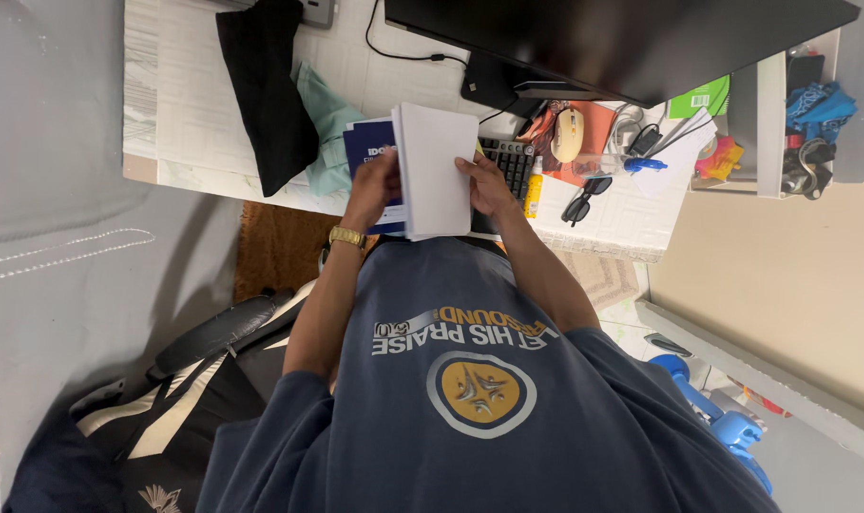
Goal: The person picks up and flips through several documents, a yellow notebook, and a small blue book on a desk, arranging them into different stacks.
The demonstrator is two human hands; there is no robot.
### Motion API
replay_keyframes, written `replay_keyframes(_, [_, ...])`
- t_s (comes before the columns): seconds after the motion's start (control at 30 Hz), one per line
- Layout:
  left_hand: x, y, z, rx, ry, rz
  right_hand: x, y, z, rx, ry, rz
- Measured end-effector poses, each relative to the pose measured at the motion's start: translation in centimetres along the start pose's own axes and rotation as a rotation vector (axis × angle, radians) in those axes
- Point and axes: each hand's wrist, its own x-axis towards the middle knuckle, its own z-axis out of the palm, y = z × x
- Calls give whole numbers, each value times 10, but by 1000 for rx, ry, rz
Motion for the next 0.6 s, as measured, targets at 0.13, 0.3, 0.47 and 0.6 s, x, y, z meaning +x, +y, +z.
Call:
replay_keyframes(0.13, [0,0,2,97,4,163,-4,-3,15,-63,17,-65])
replay_keyframes(0.3, [18,7,-6,172,234,241,-6,-7,32,-223,91,-146])
replay_keyframes(0.47, [29,4,-29,26,223,144,4,-8,8,-286,121,-125])
replay_keyframes(0.6, [46,-11,-68,334,553,220,15,-2,-18,-443,316,-133])
